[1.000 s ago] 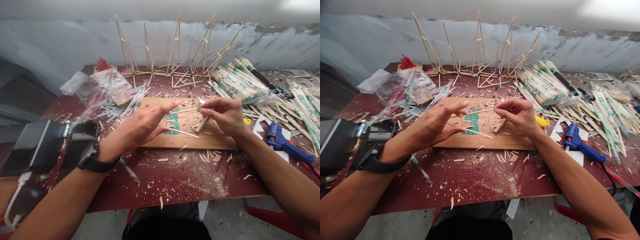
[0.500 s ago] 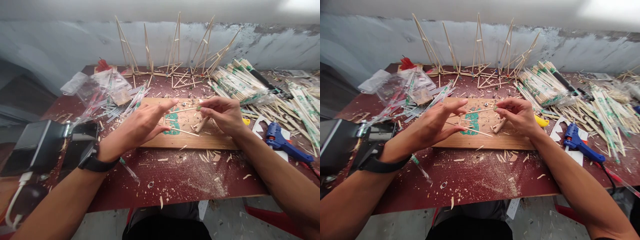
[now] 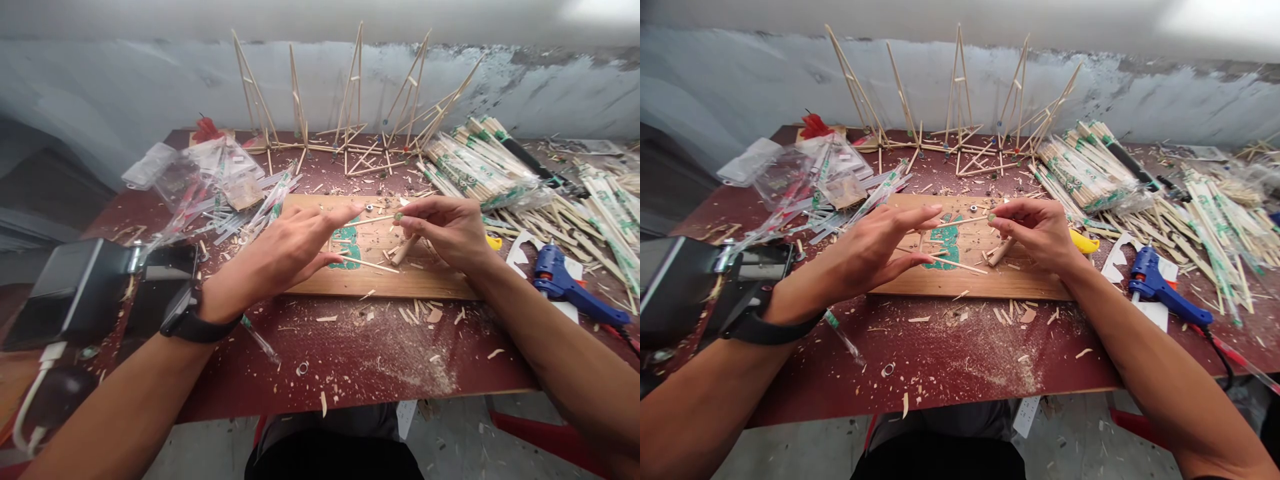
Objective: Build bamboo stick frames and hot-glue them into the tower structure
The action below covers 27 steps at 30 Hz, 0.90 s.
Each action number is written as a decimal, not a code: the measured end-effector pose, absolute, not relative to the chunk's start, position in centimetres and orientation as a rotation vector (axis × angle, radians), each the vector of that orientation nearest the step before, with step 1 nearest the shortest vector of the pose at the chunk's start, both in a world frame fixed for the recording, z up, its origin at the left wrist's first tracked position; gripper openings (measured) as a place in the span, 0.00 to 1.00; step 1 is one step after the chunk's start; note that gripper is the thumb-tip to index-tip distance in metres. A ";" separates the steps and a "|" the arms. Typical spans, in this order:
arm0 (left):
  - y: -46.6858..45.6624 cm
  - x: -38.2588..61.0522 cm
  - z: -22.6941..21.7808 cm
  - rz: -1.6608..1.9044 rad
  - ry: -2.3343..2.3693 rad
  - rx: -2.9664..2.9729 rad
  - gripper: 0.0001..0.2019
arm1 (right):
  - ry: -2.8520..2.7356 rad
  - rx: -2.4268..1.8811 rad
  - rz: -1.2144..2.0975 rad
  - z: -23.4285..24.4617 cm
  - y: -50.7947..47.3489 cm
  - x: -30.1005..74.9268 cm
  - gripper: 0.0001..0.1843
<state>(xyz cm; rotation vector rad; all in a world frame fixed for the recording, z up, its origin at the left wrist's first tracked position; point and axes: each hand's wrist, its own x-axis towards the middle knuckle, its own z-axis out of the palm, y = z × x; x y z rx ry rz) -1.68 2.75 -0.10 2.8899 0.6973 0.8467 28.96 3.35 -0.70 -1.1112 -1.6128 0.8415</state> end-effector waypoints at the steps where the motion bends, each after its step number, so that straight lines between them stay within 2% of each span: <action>1: 2.7 -1.7 -0.1 0.843 0.700 2.888 0.34 | -1.611 -1.110 0.844 -0.7 3.4 29.0 0.09; 9: 2.7 -1.6 0.0 0.843 0.704 2.888 0.32 | -1.609 -1.139 0.863 -0.8 3.5 29.1 0.10; 14: 2.8 -1.7 -0.2 0.836 0.721 2.879 0.32 | -1.618 -1.100 0.855 -0.6 3.4 29.0 0.06; 21: 2.9 -1.8 -0.3 0.893 0.743 2.880 0.34 | -1.624 -1.126 0.857 -0.5 3.4 29.0 0.12; 27: 2.5 -1.6 0.0 0.850 0.725 2.859 0.31 | -1.616 -1.129 0.848 -0.7 3.4 29.1 0.10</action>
